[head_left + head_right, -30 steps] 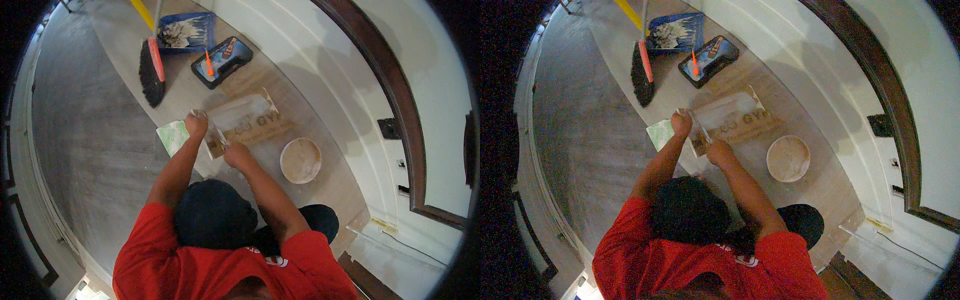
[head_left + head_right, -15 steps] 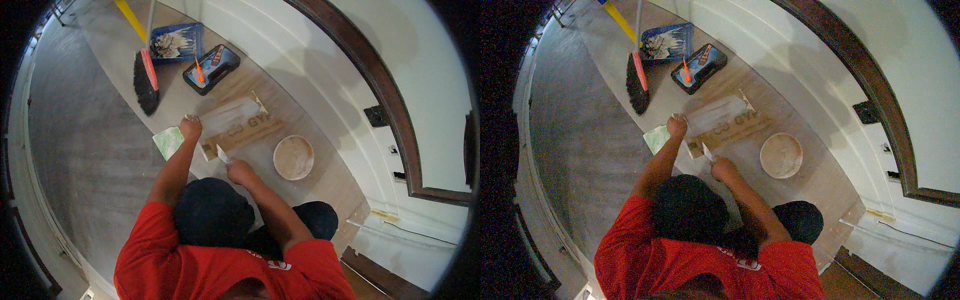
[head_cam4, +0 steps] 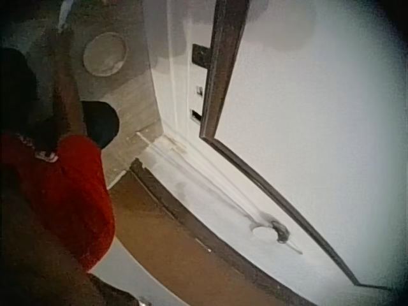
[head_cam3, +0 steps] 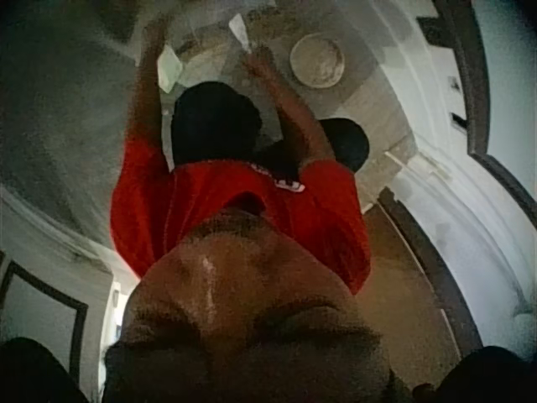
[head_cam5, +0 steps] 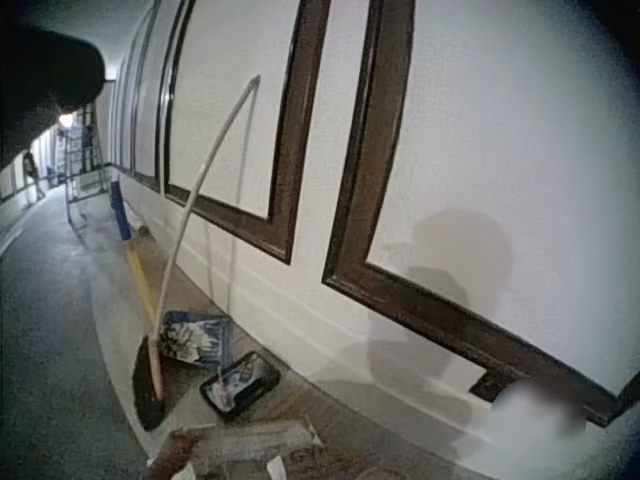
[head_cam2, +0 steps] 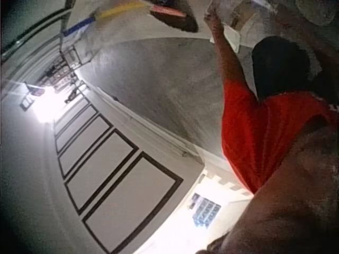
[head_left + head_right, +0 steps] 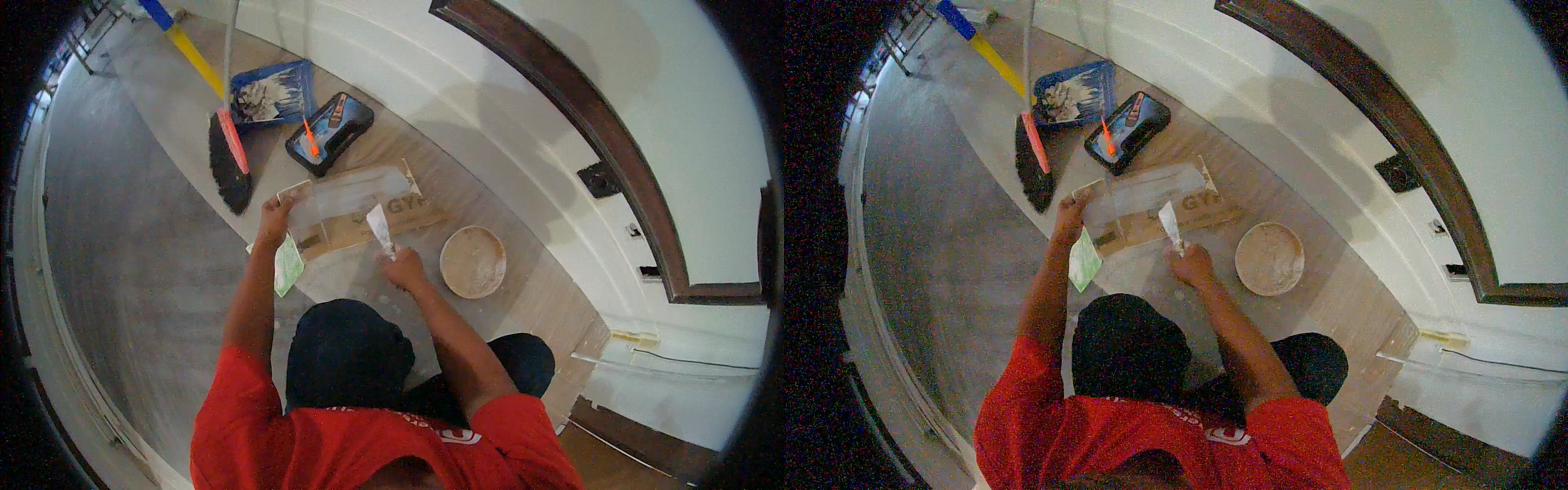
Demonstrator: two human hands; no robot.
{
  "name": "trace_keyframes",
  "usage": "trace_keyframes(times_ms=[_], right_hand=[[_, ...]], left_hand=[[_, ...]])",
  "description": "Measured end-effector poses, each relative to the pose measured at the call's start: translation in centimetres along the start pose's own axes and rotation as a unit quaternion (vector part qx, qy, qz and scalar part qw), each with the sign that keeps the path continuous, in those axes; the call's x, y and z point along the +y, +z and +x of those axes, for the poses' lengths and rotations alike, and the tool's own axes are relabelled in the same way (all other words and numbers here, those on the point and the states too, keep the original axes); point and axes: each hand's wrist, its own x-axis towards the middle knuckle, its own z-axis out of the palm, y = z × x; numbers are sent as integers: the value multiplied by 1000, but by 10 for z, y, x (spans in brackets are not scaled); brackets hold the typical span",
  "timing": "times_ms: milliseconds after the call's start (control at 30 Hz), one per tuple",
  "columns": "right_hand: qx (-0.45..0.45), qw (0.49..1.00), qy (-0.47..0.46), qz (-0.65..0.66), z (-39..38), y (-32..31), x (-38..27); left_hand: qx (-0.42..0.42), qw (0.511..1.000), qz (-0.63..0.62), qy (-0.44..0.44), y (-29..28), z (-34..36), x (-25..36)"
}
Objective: The person applies plaster around an electrical box opening on a wall, then prepares and places a drywall patch into an adjacent hole, securing it with plaster.
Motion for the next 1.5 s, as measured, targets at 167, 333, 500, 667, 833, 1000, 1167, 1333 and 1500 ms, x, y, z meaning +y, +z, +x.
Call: trace_keyframes(times_ms=[167, 333, 500, 667, 833, 1000, 1167, 1333, 1500], right_hand=[[-61, 994, -9, 91, -2, 5, -19], [-97, 990, -52, 86, -13, 55, -45], [-113, 992, -54, 22, -16, 86, -38], [-113, 991, -14, 69, 4, 90, -18], [92, 981, -164, -53, 10, 79, -17], [-1, 962, -252, -102, 51, 12, 6], [-63, 961, -208, 169, 40, -122, -30], [23, 970, -155, 188, -29, -205, -64], [45, 966, -198, 161, -84, -229, -14]], left_hand=[[64, 978, 176, 95, 0, -29, 29], [117, 975, 165, 93, 10, -42, 28], [132, 925, 300, 194, 8, -68, 63], [134, 953, 23, 272, 33, -69, 156], [-9, 943, -332, 17, 40, -46, 152], [-444, 703, -556, 9, 108, -6, 125], [-443, 722, -531, -32, 205, -19, 147], [-534, 659, -530, 5, 262, -20, 151], [-574, 709, -409, 12, 323, -68, 146]])
